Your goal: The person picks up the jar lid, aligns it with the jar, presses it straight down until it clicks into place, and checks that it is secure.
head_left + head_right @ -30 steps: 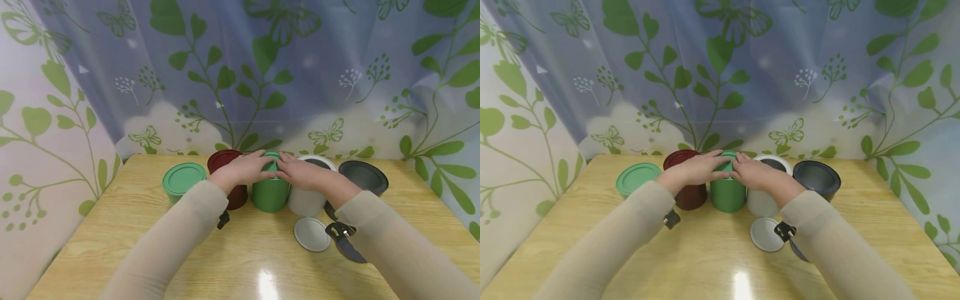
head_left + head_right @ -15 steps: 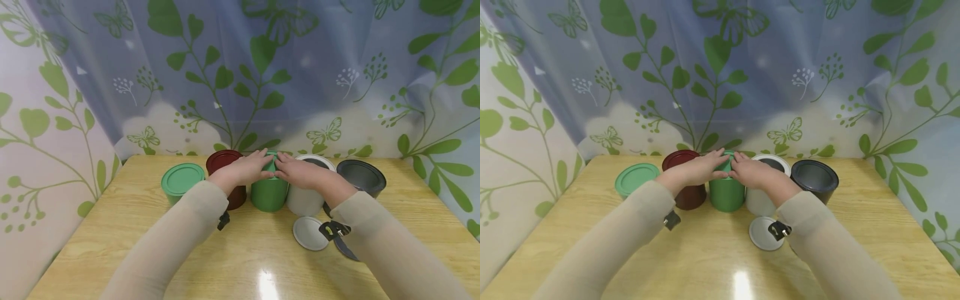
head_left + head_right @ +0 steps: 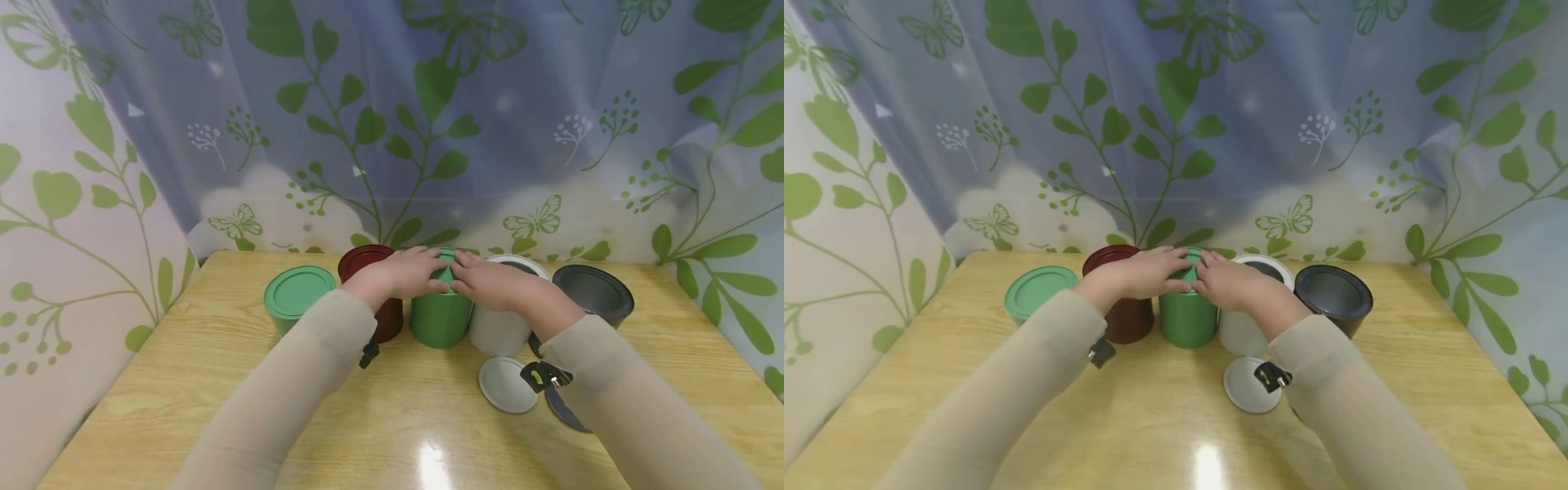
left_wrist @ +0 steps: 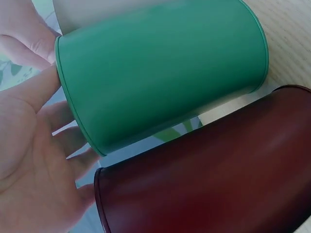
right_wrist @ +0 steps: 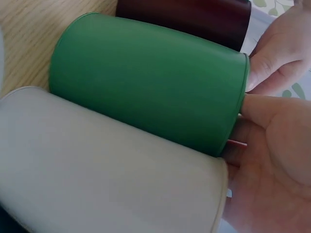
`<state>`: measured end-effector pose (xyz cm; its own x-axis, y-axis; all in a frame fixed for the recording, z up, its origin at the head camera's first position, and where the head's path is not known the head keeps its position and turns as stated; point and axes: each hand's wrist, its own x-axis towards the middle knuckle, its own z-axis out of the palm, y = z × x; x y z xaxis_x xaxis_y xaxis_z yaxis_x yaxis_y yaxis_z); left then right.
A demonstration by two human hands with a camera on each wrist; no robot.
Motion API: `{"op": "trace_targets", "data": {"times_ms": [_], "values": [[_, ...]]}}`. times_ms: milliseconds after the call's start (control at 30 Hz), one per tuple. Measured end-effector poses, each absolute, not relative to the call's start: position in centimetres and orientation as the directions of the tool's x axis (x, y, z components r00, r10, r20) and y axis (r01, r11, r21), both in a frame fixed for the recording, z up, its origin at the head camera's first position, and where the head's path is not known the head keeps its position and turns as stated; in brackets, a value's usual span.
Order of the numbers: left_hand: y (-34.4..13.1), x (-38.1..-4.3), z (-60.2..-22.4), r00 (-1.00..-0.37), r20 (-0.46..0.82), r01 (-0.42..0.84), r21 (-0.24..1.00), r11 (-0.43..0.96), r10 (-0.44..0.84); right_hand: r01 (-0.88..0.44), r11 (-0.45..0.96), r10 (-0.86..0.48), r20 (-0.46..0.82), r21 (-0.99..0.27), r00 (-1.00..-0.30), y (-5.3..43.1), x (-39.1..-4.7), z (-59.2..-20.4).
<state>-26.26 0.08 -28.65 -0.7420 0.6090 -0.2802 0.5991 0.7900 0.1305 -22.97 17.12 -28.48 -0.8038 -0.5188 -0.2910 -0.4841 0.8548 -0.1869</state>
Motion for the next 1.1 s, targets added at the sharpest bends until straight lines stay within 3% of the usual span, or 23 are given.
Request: {"op": "trace_targets", "data": {"times_ms": [300, 800, 1100], "values": [[-0.4, -26.5, -28.3, -0.732, -0.325, 0.611, 0.078, 0.788, 0.599, -0.497, 0.841, -0.541, -0.294, -0.214, -0.788, 17.0, -23.3, -28.6], [-0.8, -27.0, -28.7, -0.727, -0.281, 0.603, 0.176, 0.778, 0.627, -0.524, 0.809, -0.585, -0.282, -0.265, -0.761, 17.8, -23.5, -28.0], [-0.8, -26.5, -29.2, -0.738, -0.263, 0.619, 0.104, 0.779, 0.621, -0.513, 0.817, -0.574, -0.282, -0.262, -0.769, 17.6, -23.6, -28.6]]}}
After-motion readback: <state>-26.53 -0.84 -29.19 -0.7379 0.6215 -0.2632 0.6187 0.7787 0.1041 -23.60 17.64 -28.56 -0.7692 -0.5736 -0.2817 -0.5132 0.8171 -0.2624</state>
